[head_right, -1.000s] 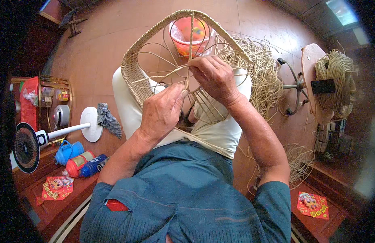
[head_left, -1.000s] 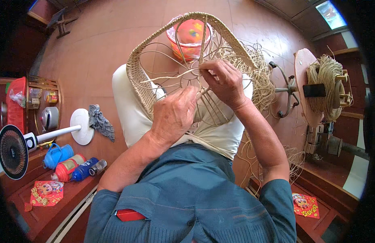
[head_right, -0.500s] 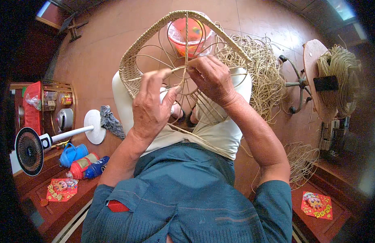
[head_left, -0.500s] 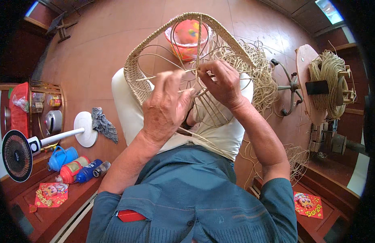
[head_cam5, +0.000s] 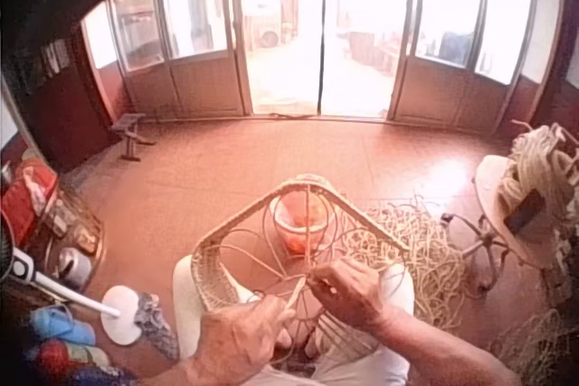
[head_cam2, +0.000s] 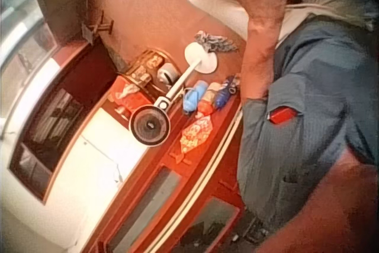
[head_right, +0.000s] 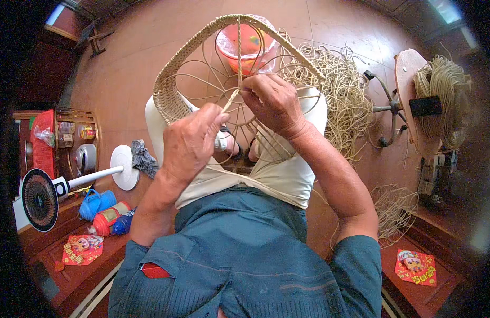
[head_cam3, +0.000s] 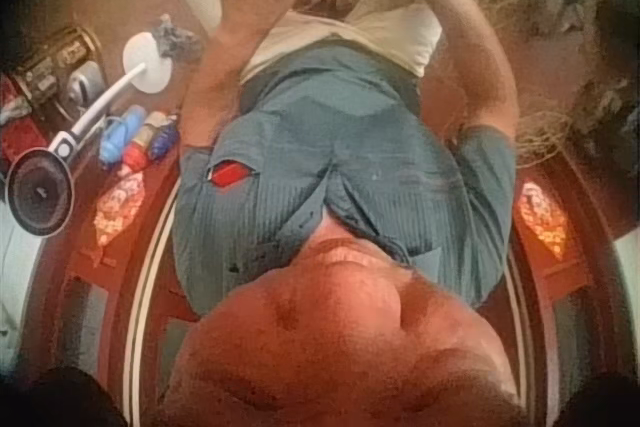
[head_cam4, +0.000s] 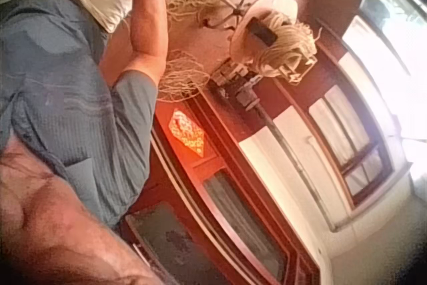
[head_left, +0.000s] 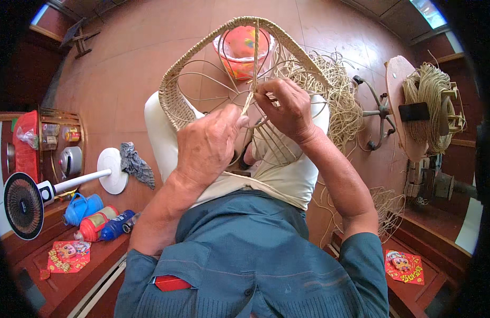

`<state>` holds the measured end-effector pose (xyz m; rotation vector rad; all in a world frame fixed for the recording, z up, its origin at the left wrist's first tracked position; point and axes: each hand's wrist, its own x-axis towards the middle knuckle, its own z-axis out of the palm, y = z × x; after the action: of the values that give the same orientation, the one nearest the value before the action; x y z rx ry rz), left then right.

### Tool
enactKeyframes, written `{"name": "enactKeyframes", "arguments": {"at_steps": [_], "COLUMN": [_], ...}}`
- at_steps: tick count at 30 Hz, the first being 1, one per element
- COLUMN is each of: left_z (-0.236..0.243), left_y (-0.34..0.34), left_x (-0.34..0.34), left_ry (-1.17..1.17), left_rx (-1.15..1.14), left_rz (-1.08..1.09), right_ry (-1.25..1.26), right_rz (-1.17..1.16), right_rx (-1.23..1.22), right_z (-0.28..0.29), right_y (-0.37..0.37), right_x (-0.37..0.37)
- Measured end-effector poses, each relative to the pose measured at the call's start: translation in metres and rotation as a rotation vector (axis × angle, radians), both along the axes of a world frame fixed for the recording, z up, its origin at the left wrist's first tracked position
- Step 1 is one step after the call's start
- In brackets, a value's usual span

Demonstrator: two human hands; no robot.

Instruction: The recorder is weaving a basket or similar straw/wicker object using long, flexible fibers.

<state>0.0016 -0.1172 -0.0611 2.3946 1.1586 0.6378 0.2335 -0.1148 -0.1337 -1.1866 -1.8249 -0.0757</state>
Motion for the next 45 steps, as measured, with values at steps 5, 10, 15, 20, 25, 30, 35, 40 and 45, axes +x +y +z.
{"name": "enactKeyframes", "arguments": {"at_steps": [5,10,15,20,25,30,35,40,45], "left_z": [0.019,0.015,0.008,0.006,0.01,0.023,-0.011,-0.049,-0.07], "left_y": [0.045,0.099,0.118,0.123,0.124,0.1,0.019,-0.018,-0.017], "left_x": [0.003,0.016,0.027,0.036,0.043,0.022,0.011,0.028,0.046], "left_ry": [0.024,0.074,0.09,0.268,0.281,-0.174,-0.651,-0.798,-0.846], "left_rx": [0.233,0.514,0.632,0.582,0.617,0.783,-0.397,-0.873,-0.84], "left_rz": [-0.074,-0.179,-0.24,-0.201,-0.221,0.039,0.131,0.126,0.122], "right_ry": [-0.008,-0.08,-0.065,-0.146,-0.194,-0.249,-0.257,-0.233,-0.178], "right_rz": [0.012,0.001,-0.008,-0.016,-0.013,-0.039,-0.057,-0.044,-0.004], "right_rx": [-0.002,-0.017,-0.006,0.023,-0.006,-0.073,-0.16,-0.249,-0.363], "right_z": [0.004,0.009,0.01,0.01,0.014,0.02,0.024,0.032,0.048], "right_y": [0.0,0.0,0.0,0.0,0.001,-0.003,-0.002,-0.002,-0.002], "right_x": [0.0,0.002,0.0,0.0,0.001,-0.001,-0.006,-0.008,-0.007]}}
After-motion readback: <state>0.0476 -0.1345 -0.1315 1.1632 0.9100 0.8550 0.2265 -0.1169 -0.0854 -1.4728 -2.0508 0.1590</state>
